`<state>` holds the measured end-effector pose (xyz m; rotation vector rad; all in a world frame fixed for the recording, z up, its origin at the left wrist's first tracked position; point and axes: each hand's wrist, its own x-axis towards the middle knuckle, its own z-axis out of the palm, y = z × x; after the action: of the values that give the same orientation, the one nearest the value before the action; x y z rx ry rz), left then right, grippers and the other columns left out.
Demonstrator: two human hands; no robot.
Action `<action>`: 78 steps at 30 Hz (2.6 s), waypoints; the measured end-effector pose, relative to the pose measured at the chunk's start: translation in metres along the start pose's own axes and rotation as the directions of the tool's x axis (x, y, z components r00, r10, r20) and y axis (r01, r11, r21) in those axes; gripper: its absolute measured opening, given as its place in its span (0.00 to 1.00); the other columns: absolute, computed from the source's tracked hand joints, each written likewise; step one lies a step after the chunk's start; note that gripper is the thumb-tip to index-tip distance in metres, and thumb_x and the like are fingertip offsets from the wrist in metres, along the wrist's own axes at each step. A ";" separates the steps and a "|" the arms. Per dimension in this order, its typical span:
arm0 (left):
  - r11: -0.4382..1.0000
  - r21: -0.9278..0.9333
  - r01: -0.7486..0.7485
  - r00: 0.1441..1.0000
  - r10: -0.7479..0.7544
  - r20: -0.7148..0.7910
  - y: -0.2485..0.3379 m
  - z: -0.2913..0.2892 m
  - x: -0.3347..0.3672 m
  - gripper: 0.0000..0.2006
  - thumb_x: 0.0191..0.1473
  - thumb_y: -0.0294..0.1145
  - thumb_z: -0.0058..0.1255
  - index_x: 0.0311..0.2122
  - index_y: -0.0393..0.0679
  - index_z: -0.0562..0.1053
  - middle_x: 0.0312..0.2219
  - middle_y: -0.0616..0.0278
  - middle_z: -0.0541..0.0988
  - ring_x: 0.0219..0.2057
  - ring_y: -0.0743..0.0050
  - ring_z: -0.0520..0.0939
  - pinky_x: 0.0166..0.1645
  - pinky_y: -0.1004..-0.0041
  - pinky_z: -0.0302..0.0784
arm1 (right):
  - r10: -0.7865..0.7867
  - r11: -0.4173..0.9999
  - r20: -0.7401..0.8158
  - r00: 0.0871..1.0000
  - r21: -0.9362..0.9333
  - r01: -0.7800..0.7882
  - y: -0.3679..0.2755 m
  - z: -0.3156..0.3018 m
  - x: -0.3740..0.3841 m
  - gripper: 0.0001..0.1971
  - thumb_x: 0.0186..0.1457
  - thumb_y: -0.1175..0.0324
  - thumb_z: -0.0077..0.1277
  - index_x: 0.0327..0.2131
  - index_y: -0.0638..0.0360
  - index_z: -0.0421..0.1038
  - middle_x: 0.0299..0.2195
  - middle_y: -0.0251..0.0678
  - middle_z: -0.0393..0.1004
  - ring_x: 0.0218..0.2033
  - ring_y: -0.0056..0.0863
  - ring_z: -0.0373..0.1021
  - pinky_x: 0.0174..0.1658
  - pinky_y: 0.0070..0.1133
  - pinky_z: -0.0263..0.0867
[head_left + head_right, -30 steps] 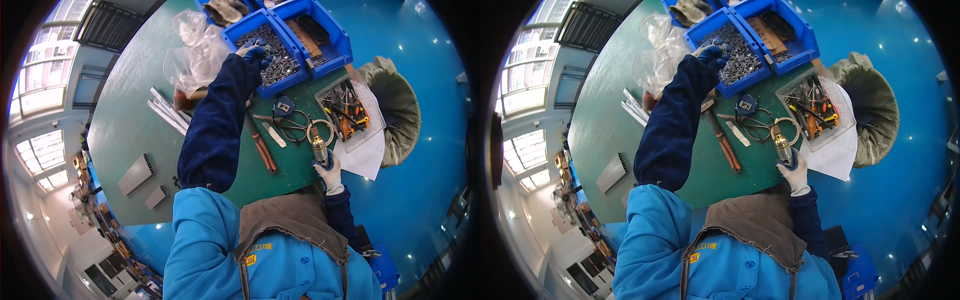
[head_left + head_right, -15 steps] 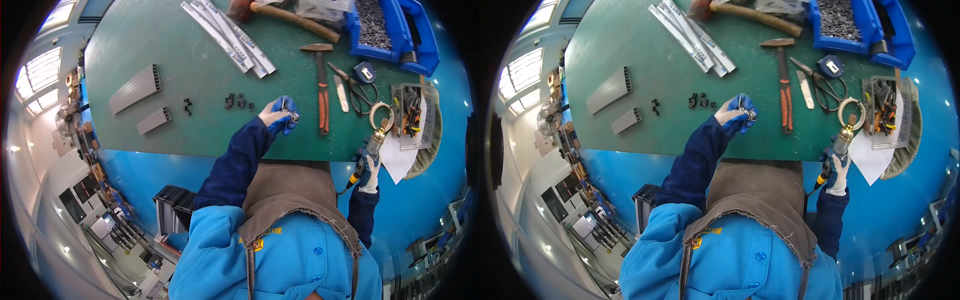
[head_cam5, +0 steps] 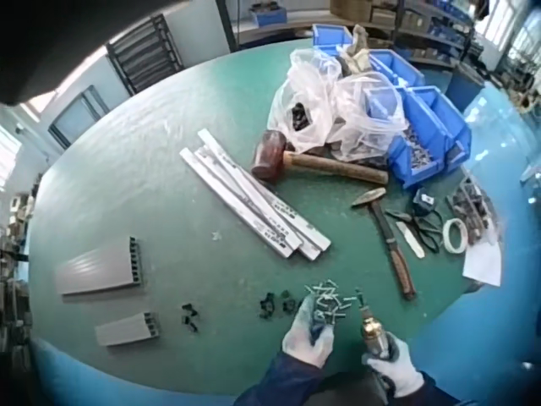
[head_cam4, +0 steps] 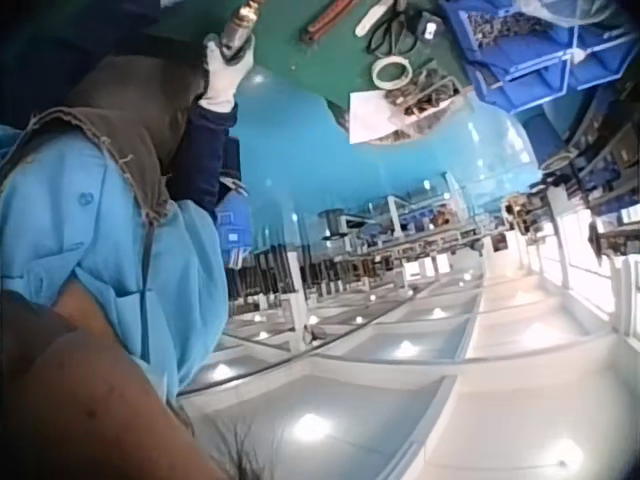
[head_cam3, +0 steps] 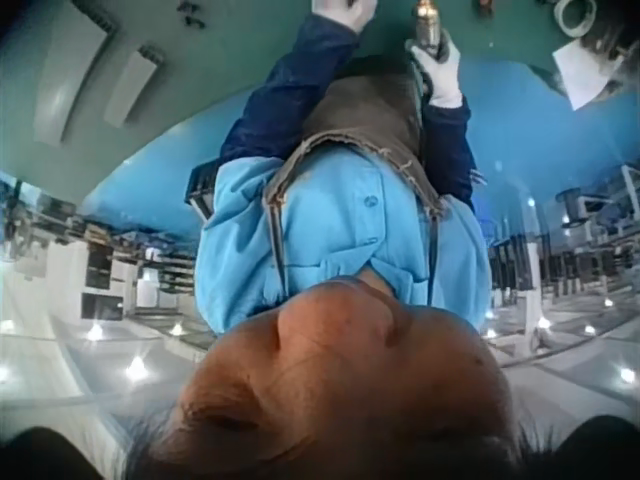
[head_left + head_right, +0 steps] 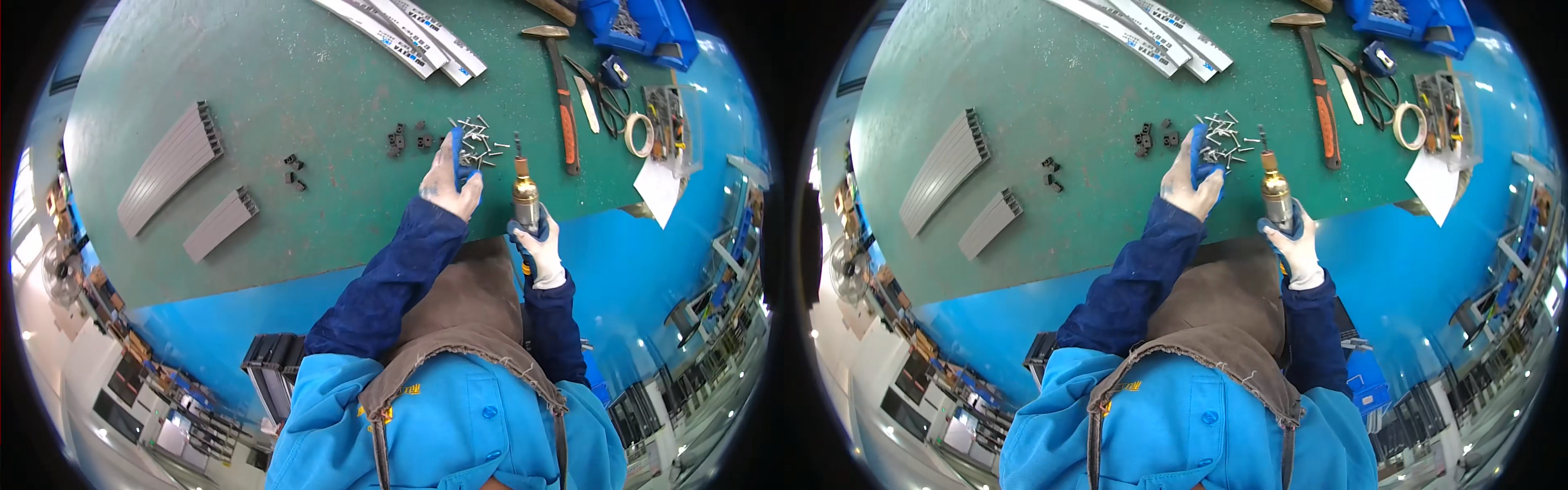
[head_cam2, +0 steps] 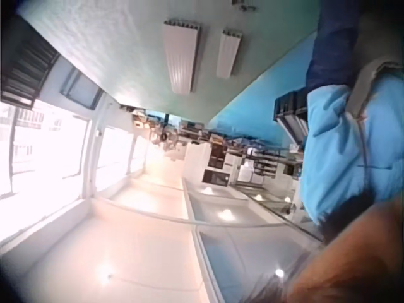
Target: Measuring a metal plate with a tape measure, sorting screws and washers, and using an electric screwdriver to prepare components.
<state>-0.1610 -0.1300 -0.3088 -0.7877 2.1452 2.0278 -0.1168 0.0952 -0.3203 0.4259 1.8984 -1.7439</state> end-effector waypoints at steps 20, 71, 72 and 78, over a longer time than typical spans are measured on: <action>0.146 0.956 -0.253 0.739 0.667 0.093 -0.041 -0.110 0.042 0.16 0.44 0.46 0.58 0.38 0.55 0.76 0.45 0.64 0.77 0.55 0.59 0.72 0.66 0.44 0.48 | 0.047 0.902 0.027 0.999 0.428 -0.054 -0.015 0.008 0.008 0.26 0.51 0.69 0.53 0.53 0.68 0.65 0.31 0.39 0.75 0.27 0.24 0.72 0.21 0.13 0.65; 0.097 -0.851 0.516 0.854 0.015 0.520 -0.085 -0.127 -0.081 0.14 0.66 0.40 0.38 0.50 0.50 0.73 0.50 0.59 0.75 0.52 0.54 0.77 0.64 0.48 0.63 | -0.030 0.923 0.263 0.964 -0.362 0.127 0.037 0.136 -0.109 0.39 0.37 0.63 0.67 0.56 0.55 0.62 0.44 0.43 0.76 0.40 0.41 0.76 0.44 0.27 0.71; 0.115 -0.849 0.517 0.853 0.012 0.521 -0.088 -0.134 -0.082 0.14 0.66 0.40 0.38 0.50 0.50 0.73 0.50 0.59 0.75 0.52 0.55 0.77 0.64 0.48 0.63 | -0.049 0.925 0.256 0.965 -0.353 0.141 0.040 0.143 -0.110 0.39 0.37 0.63 0.67 0.56 0.55 0.62 0.44 0.43 0.76 0.40 0.40 0.76 0.44 0.27 0.71; 0.174 -0.834 0.524 0.850 -0.044 0.525 -0.096 -0.170 -0.096 0.13 0.66 0.39 0.38 0.49 0.51 0.72 0.50 0.60 0.75 0.51 0.56 0.77 0.64 0.48 0.63 | -0.033 0.959 0.232 0.972 -0.267 0.097 0.044 0.186 -0.130 0.39 0.37 0.63 0.68 0.55 0.56 0.63 0.43 0.42 0.76 0.39 0.38 0.76 0.44 0.27 0.71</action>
<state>0.0101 -0.2612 -0.3374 -0.6424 0.1594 2.7870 0.0437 -0.0676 -0.2887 0.0576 1.9684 -1.4644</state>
